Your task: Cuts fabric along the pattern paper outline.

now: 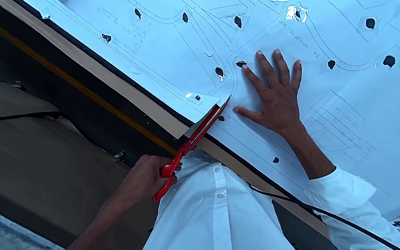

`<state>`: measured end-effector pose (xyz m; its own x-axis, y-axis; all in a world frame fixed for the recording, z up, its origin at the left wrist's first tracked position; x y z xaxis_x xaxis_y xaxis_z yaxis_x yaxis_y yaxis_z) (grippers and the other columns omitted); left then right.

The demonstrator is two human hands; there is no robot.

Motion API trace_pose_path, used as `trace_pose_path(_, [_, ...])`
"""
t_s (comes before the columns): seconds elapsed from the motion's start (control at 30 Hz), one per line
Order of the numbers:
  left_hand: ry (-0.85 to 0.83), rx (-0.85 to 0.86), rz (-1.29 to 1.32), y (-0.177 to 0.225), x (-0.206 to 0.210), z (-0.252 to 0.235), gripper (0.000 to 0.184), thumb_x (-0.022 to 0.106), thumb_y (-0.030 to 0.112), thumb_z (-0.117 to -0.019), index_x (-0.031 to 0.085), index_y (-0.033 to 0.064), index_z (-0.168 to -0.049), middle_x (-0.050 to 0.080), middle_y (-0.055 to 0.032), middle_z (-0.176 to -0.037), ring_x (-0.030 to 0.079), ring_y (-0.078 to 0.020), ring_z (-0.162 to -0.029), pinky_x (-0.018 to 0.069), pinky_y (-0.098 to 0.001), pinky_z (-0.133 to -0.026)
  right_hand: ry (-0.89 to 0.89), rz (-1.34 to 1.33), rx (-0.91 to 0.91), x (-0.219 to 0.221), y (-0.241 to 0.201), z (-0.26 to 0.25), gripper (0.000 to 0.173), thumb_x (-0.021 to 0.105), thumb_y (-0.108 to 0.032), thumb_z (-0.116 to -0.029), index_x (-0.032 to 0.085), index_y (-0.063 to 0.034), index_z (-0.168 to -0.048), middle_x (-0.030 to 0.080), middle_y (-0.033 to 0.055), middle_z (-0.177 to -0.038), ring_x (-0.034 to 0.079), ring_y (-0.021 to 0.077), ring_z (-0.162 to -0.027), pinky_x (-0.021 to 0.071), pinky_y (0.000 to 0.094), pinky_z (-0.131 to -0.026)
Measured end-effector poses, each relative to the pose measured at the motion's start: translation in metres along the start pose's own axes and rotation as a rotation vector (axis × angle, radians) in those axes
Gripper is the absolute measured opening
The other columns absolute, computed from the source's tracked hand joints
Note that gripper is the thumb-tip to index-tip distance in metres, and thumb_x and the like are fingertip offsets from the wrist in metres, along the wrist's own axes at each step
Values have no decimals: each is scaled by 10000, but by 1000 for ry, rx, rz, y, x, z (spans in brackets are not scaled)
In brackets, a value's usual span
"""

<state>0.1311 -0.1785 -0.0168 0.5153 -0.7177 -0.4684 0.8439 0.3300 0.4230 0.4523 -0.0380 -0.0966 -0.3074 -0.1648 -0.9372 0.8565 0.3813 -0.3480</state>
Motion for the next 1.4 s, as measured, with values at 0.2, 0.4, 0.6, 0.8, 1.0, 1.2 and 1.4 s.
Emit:
trace_pose_path(0.2, [29,33,0,-12,2,3,167,764,182,-775,780,180,-941,764,81,-844,662,-26,-648,536,-269,-573,-2,7,-3,-1,0,0,923,482,-849,-826,415,-318,-1578,258,40,-1698,139,386,-1573,34,749,-1168])
trace_pose_path(0.4, [48,19,-22,-11,5,9,207,727,264,-761,781,219,-955,721,109,-777,618,-9,-605,510,-264,-540,-18,-4,4,-1,-1,0,916,489,-841,-830,411,-320,-1580,253,37,-1699,128,379,-1576,18,742,-1172])
trace_pose_path(0.6, [105,-9,-58,-2,16,9,156,768,199,-769,775,211,-924,738,84,-783,666,-63,-651,553,-348,-593,-8,2,-2,-1,-1,0,920,481,-850,-827,415,-322,-1578,255,37,-1699,132,387,-1573,22,743,-1171])
trace_pose_path(0.8, [112,-53,8,5,35,15,167,729,251,-779,781,223,-935,756,107,-828,664,-34,-662,547,-325,-594,-6,-1,-8,-1,-1,0,926,479,-849,-829,409,-315,-1581,250,34,-1701,127,382,-1575,22,744,-1171])
trace_pose_path(1.0, [107,-114,144,16,54,17,215,738,238,-794,789,204,-1000,782,112,-929,689,-7,-738,551,-273,-632,-9,-2,-9,0,0,0,925,478,-851,-828,413,-315,-1580,245,32,-1703,124,385,-1576,20,750,-1167])
trace_pose_path(1.2, [125,-147,115,23,57,17,171,746,208,-810,794,223,-973,764,96,-865,663,-54,-672,542,-339,-612,-1,15,-18,1,1,-1,929,465,-852,-831,411,-307,-1581,249,41,-1701,136,395,-1571,36,756,-1161])
trace_pose_path(1.4, [156,-123,77,28,51,19,140,762,178,-797,780,198,-934,767,75,-864,678,-80,-697,543,-382,-628,5,18,-22,1,1,-1,937,468,-854,-827,405,-305,-1585,247,49,-1701,137,409,-1568,35,765,-1154])
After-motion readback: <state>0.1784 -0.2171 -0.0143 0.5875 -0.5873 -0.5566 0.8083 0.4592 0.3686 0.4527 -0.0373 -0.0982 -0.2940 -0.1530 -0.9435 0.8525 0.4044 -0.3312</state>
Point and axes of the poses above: each hand's wrist, its own z-axis away from the middle knuckle, its own x-axis out of the palm, y = z × x, the point moved 2 cm from there along -z, towards the middle knuckle
